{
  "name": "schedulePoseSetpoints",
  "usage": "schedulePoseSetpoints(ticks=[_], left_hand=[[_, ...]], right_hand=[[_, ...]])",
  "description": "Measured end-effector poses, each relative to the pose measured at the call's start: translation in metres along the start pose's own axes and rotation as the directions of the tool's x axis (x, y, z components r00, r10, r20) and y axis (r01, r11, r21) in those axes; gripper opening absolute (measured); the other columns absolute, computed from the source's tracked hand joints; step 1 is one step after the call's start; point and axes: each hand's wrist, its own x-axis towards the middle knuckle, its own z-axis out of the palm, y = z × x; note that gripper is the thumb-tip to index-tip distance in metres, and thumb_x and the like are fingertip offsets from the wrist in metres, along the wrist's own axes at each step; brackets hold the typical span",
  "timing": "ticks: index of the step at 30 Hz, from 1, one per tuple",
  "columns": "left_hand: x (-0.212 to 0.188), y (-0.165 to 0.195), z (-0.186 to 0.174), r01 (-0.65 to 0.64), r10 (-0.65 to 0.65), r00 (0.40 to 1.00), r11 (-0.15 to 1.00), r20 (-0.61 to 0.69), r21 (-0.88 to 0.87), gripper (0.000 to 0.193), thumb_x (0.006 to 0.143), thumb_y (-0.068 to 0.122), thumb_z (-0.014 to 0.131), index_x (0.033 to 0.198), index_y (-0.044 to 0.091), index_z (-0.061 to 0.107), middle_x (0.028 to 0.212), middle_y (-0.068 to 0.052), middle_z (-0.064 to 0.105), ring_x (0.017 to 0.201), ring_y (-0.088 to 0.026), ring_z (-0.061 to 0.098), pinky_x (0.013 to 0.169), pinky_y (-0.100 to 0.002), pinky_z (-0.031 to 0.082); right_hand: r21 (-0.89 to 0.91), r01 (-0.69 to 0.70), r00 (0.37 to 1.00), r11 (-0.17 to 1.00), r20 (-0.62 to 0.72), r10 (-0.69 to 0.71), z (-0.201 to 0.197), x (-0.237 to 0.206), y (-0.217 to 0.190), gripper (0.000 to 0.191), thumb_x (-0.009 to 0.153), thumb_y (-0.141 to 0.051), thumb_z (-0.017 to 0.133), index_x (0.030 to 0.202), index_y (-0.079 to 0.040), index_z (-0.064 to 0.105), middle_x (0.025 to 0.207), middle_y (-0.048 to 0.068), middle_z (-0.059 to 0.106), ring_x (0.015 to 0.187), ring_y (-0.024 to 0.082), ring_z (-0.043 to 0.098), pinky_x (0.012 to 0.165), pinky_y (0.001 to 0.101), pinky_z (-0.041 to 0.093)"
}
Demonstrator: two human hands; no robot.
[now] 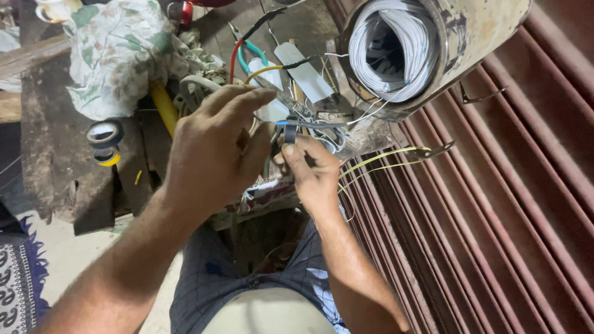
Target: The person strips wire insulation, twists exposed conductors, and wraps the connections with electrical tape. They also slide a yellow plastic tube over a wire and continue taping the joint.
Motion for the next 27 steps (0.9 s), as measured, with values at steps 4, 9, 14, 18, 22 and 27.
schedulePoseSetpoints(ticks=[4,9,14,18,22,27], left_hand=[[0.013,0.001,0.001,-0.192,0.182,0.981,0.958,0.063,0.214,0.042,0.094,0.016,0.067,0.13,-0.003,0.064,0.114,-0.023,0.071,0.098,-0.038,0.072,0.083,-0.047,0.056],[0.015,-0.01,0.013,-0.125,0.084,0.981,0.963,0.176,0.237,0.034,0.092,0.013,0.064,0.124,0.002,0.071,0.11,-0.02,0.074,0.096,-0.036,0.073,0.082,-0.049,0.056],[0.017,-0.02,0.015,-0.151,0.14,0.982,0.986,0.126,0.076,0.019,0.091,0.012,0.067,0.105,0.004,0.076,0.106,-0.018,0.076,0.095,-0.035,0.074,0.087,-0.046,0.058],[0.018,-0.027,0.015,-0.31,0.31,0.948,0.951,0.071,-0.005,0.015,0.089,0.009,0.069,0.102,0.005,0.074,0.105,-0.015,0.076,0.099,-0.032,0.075,0.09,-0.043,0.059],[0.016,-0.033,0.019,-0.368,0.364,0.929,0.928,0.063,0.054,0.018,0.085,0.008,0.072,0.102,0.003,0.07,0.104,-0.015,0.075,0.094,-0.034,0.074,0.085,-0.043,0.059],[0.013,-0.039,0.025,-0.419,0.419,0.908,0.902,0.026,0.105,0.027,0.087,0.007,0.071,0.113,0.003,0.067,0.114,-0.017,0.071,0.105,-0.035,0.071,0.092,-0.044,0.059]], right_hand=[[0.019,0.077,0.996,0.997,0.039,-0.077,0.004,0.009,-0.007,0.015,0.105,-0.01,0.069,0.116,0.0,0.074,0.096,0.002,0.07,0.084,0.008,0.062,0.075,0.024,0.052],[-0.024,0.1,0.993,0.995,0.068,-0.099,0.005,0.004,-0.018,0.02,0.103,-0.011,0.07,0.12,-0.002,0.073,0.099,0.003,0.07,0.084,0.008,0.064,0.074,0.0232,0.053],[0.023,0.022,0.996,0.999,0.085,-0.024,-0.001,-0.001,-0.018,0.017,0.101,-0.01,0.07,0.116,-0.002,0.073,0.101,0.004,0.071,0.084,0.01,0.067,0.073,0.0253,0.057],[0.021,0.092,0.985,0.996,0.141,-0.094,-0.008,-0.006,-0.026,0.012,0.103,-0.006,0.072,0.113,0.0,0.074,0.114,0.007,0.07,0.097,0.013,0.064,0.084,0.027,0.055],[0.1,-0.037,0.982,0.994,0.189,0.017,-0.013,-0.016,-0.048,0.016,0.098,-0.005,0.073,0.114,-0.001,0.074,0.119,0.007,0.069,0.094,0.013,0.064,0.081,0.027,0.056],[0.04,0.04,0.976,0.998,0.214,-0.048,-0.011,-0.021,-0.075,0.03,0.098,-0.001,0.069,0.128,-0.002,0.067,0.124,0.007,0.067,0.104,0.014,0.066,0.089,0.0289,0.058]])
